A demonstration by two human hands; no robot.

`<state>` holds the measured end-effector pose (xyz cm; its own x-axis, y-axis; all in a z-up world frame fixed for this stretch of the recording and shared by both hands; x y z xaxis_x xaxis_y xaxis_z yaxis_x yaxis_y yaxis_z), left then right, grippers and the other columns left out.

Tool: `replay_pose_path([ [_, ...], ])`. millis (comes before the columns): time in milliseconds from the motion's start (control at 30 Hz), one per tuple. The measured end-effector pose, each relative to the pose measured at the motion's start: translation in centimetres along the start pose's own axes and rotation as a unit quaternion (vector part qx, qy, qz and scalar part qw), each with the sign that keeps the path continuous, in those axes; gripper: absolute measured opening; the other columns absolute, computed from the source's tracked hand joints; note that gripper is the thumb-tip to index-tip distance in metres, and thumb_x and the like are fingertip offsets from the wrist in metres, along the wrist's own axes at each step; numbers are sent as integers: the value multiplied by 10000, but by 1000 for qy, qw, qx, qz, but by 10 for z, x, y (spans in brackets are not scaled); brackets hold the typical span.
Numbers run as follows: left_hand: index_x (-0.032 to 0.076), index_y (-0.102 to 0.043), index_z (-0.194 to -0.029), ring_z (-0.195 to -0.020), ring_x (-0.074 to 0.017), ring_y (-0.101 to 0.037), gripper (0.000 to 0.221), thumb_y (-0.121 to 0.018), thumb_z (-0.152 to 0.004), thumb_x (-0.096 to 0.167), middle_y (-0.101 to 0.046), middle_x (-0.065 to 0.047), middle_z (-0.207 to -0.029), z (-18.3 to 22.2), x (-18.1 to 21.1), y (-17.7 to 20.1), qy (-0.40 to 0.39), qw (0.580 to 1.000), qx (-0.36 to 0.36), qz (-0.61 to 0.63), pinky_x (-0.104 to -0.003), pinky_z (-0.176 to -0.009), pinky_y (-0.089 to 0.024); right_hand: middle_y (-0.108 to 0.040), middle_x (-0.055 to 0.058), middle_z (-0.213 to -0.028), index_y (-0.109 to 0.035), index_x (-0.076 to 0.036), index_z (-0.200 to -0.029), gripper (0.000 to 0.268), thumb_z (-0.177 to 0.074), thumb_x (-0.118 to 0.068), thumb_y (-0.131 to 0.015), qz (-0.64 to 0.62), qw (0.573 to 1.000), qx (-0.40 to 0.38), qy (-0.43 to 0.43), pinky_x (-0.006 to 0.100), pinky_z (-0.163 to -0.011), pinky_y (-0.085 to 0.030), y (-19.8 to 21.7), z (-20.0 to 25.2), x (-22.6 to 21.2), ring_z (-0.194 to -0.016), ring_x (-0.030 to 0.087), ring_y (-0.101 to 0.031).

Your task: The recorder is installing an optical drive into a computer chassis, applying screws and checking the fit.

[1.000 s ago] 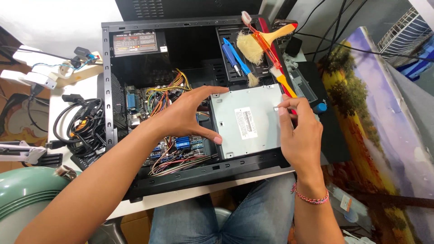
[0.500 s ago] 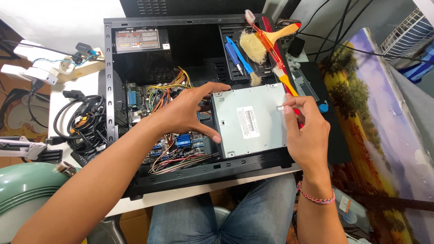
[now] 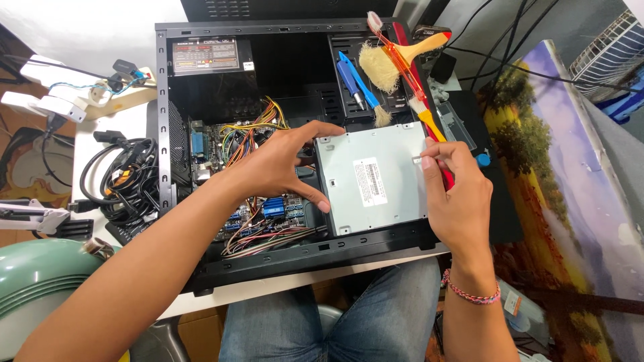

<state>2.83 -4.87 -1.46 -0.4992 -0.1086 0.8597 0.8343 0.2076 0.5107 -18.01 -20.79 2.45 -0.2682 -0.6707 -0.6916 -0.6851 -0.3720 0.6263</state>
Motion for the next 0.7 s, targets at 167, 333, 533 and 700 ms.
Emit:
replay_pose_path([
  [167,149,-478,-1429,-1414,-345,-485,1127,-962,-454,441,-548,-105,-1487,0,2,0,-12,1000,11,7,-619,-1024,-501,-759,151,-1167,-645,-18,-1119,128,-1028,-104,-669,76,996,4,38,367,-910,-533,0,2,-2,-1057,281,-722],
  [333,168,-492,-1440,-1384,-320,-535,1118,-948,-458,446,-576,-106,-1449,0,0,-1,4,1000,3,18,-577,-1062,-511,-755,148,-1212,-630,-25,-1101,99,-1035,-95,-654,68,996,2,59,355,-918,-536,-2,5,-3,-1094,275,-716],
  [533,162,-503,-1438,-1381,-300,-532,1101,-941,-467,442,-567,-95,-1469,0,1,-1,-8,1000,1,11,-557,-1060,-523,-770,145,-1108,-633,-20,-1100,123,-1021,-113,-650,51,999,-18,5,321,-856,-549,8,-1,9,-1013,247,-757],
  [700,157,-513,-1434,-1380,-306,-536,1093,-954,-478,447,-557,-96,-1482,1,5,1,-22,1000,10,13,-555,-1045,-528,-790,114,-1128,-636,-17,-1092,127,-1014,-114,-658,18,997,-73,-17,307,-883,-542,14,-9,11,-1021,179,-768],
])
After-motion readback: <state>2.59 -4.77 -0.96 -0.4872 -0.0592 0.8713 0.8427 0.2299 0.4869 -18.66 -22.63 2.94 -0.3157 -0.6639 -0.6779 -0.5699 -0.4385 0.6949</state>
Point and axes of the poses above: each hand's wrist, its own z-axis away from the middle knuckle, its own y-axis out of the back of the hand, x = y × z, the point moved 4 cm from there along -z, towards the middle knuckle
